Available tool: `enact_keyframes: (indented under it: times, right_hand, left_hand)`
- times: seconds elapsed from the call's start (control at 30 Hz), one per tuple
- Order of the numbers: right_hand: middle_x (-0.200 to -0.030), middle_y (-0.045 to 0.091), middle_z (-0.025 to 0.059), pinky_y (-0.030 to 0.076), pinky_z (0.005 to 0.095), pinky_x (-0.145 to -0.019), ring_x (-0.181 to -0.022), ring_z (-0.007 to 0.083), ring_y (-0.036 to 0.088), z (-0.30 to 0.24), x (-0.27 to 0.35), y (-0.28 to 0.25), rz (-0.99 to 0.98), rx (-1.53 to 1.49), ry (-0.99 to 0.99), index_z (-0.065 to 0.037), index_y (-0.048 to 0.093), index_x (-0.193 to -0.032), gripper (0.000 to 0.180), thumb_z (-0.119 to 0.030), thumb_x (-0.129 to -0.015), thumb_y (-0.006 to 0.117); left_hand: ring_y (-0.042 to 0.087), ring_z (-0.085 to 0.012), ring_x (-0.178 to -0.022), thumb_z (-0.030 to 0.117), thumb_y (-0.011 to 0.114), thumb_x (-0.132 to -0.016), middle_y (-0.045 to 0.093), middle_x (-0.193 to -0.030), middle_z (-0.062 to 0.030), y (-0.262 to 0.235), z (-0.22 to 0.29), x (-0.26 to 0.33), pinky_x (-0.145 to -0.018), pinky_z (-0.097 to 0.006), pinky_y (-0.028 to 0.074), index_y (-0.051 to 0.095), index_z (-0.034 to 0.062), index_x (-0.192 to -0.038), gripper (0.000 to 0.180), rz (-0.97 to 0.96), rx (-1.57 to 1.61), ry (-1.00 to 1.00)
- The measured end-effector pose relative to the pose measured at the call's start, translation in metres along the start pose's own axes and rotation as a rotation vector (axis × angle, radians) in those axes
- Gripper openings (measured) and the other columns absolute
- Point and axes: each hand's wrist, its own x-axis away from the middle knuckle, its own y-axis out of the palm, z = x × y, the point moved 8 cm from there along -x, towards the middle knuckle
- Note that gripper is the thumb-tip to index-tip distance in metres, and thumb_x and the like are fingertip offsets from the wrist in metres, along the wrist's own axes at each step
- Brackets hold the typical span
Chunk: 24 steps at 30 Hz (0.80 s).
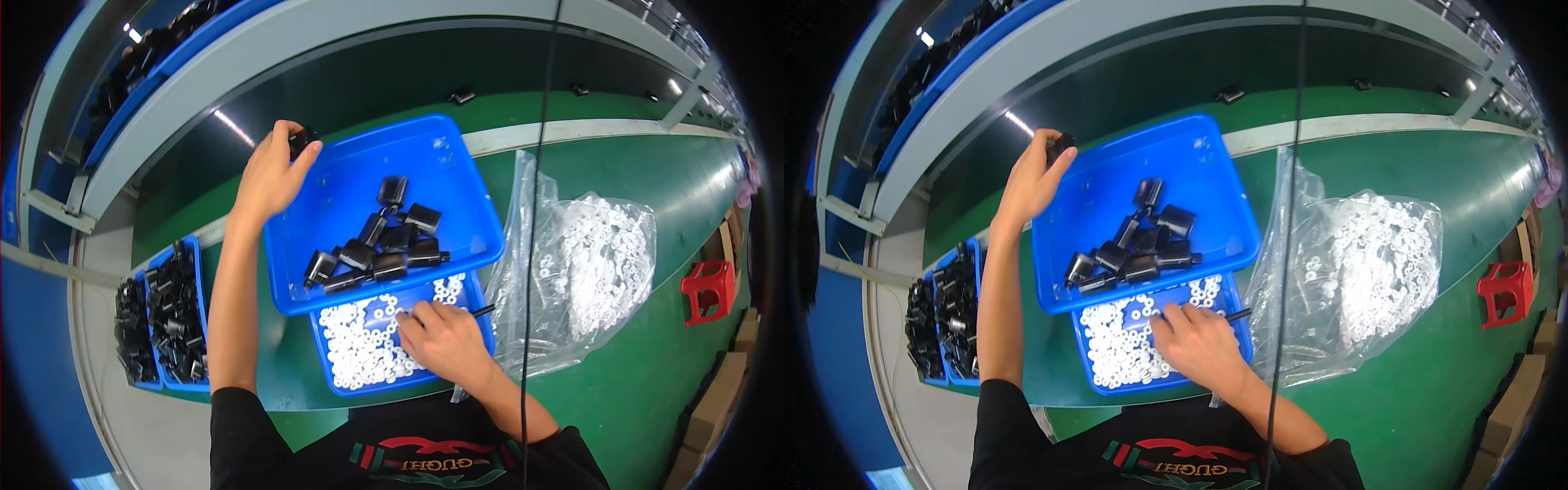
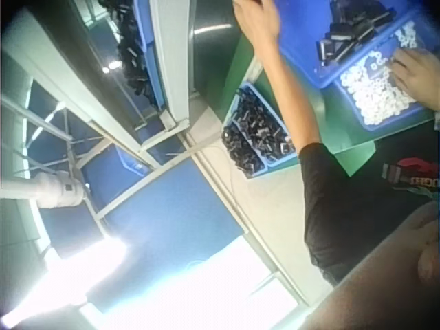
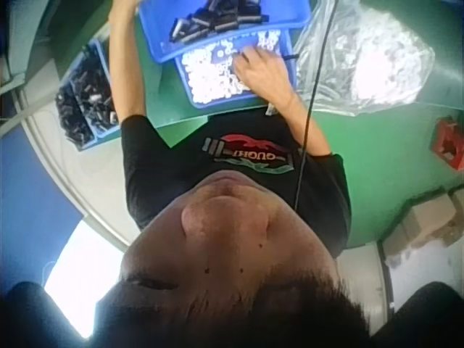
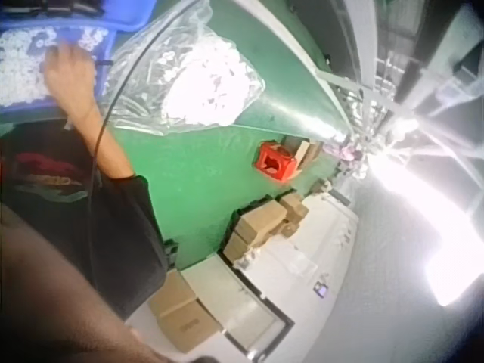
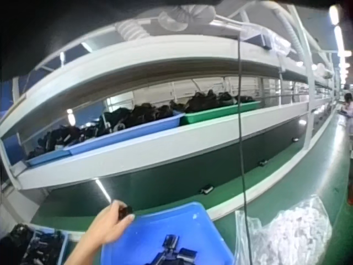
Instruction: The person repeatedly picks up black cylindrical plastic connectors and small white washers from blue trays. Using a thin black tool, they insert the washers into the connectors one by one. The assembled units are placed back into the tray.
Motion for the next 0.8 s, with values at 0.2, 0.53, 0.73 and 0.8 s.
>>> enact_keyframes:
  times: [0.2, 0.53, 0.73, 0.8]
  right_hand:
    - [-0.075, 0.054, 0.0035, 0.051, 0.0320, -0.055, -0.065, 0.0191, 0.059, 0.000, 0.001, 0.001, 0.019, -0.022, -0.010, -0.007, 0.066, -0.085, 0.019, -0.013, -0.068, 0.074]
    - [-0.077, 0.054, 0.0035, 0.051, 0.0315, -0.057, -0.067, 0.0188, 0.060, 0.004, 0.005, 0.000, -0.022, -0.004, 0.015, -0.006, 0.066, -0.088, 0.025, -0.014, -0.066, 0.074]
    - [-0.077, 0.057, 0.0034, 0.051, 0.0309, -0.054, -0.063, 0.0186, 0.060, -0.002, 0.000, -0.003, 0.004, -0.059, -0.013, -0.006, 0.067, -0.090, 0.026, -0.010, -0.065, 0.074]
    - [-0.077, 0.059, 0.0033, 0.051, 0.0308, -0.054, -0.062, 0.0185, 0.060, -0.003, 0.000, -0.003, 0.009, -0.071, -0.025, -0.006, 0.067, -0.090, 0.027, -0.009, -0.064, 0.074]
  left_hand:
    - [0.063, -0.0421, -0.110, 0.047, 0.067, -0.084, 0.066, -0.115, -0.0270, 0.065, -0.110, -0.087, -0.094, -0.045, 0.050, 0.063, 0.0009, -0.120, 0.059, -0.280, -0.305, -0.097]
    - [0.064, -0.0363, -0.100, 0.030, 0.068, -0.086, 0.065, -0.104, -0.0196, 0.027, -0.001, -0.012, -0.088, -0.043, 0.050, 0.062, 0.0012, -0.117, 0.043, -0.034, -0.192, 0.246]
    - [0.062, -0.0261, -0.086, 0.023, 0.071, -0.082, 0.064, -0.094, -0.0147, 0.027, 0.013, 0.096, -0.078, -0.037, 0.051, 0.067, 0.0010, -0.109, 0.035, -0.450, 0.052, 0.048]
    - [0.062, -0.0245, -0.083, 0.022, 0.072, -0.082, 0.064, -0.095, -0.0133, 0.030, 0.010, 0.106, -0.076, -0.036, 0.051, 0.068, 0.0012, -0.109, 0.035, -0.474, 0.102, 0.031]
